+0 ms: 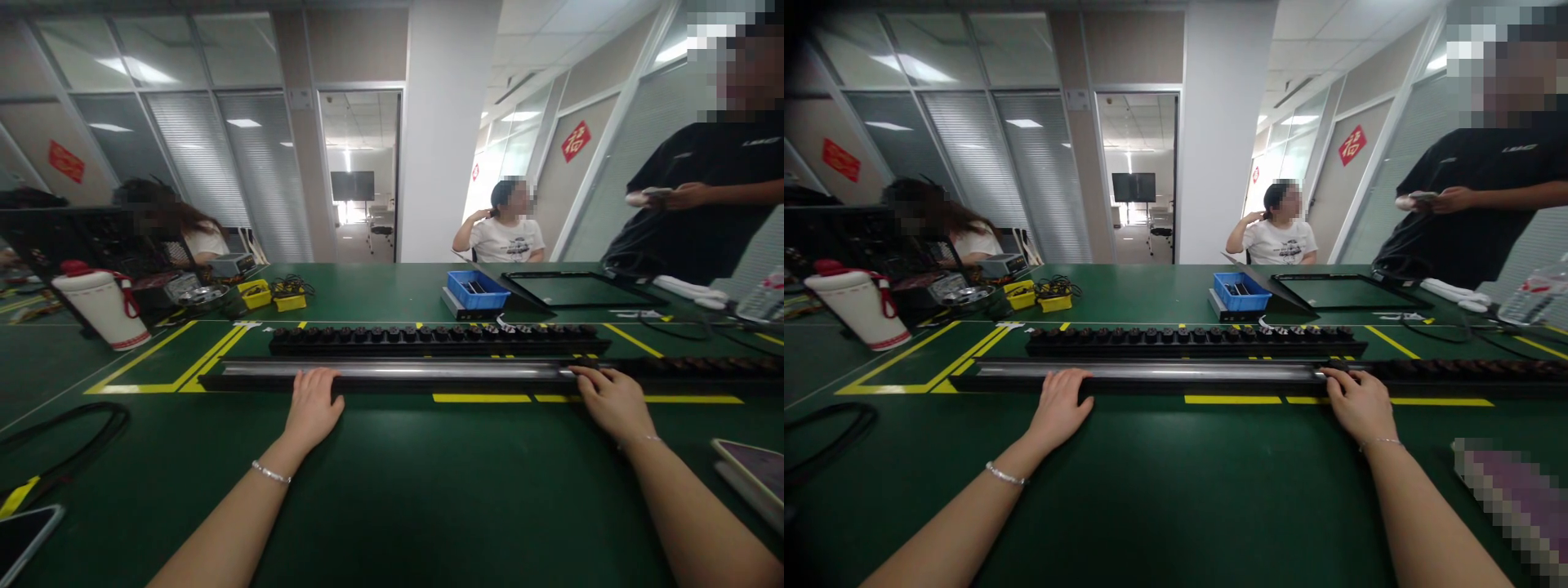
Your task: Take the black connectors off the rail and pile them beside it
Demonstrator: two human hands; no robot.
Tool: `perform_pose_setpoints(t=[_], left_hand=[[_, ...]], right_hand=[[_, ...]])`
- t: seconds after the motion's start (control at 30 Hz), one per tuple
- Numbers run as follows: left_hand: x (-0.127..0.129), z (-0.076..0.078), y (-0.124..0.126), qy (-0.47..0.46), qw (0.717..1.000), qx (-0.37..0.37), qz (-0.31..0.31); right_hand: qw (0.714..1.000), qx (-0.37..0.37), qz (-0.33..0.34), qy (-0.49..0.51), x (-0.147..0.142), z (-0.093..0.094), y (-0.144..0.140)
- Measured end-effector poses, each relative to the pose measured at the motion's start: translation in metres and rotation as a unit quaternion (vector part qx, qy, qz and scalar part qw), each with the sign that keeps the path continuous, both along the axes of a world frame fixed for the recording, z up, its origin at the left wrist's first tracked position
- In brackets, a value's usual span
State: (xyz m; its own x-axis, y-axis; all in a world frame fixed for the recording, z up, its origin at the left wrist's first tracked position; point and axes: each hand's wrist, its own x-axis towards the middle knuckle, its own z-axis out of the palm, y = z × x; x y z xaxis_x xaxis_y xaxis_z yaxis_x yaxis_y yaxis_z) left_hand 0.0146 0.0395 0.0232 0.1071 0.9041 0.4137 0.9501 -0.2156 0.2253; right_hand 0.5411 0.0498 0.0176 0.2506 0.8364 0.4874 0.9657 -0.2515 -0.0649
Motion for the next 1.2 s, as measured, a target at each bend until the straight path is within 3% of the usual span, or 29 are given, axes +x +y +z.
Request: perform_pose_setpoints(t=[0.2, 0.63, 1.2], left_hand=[[0.0, 0.0, -0.001, 0.005, 1.0, -0.01, -0.003], [0.0, 0.0, 0.0, 0.019, 1.0, -0.01, 0.0], [0.001, 0.003, -0.001, 0.025, 1.0, -0.013, -0.004]], right_hand=[[0.999, -0.029, -0.001, 0.022, 0.0, 0.002, -0.002], [1.0, -0.02, 0.015, -0.013, 0.0, 0.0, -0.001], [0.999, -0.044, 0.021, 0.002, -0.028, 0.011, -0.007]])
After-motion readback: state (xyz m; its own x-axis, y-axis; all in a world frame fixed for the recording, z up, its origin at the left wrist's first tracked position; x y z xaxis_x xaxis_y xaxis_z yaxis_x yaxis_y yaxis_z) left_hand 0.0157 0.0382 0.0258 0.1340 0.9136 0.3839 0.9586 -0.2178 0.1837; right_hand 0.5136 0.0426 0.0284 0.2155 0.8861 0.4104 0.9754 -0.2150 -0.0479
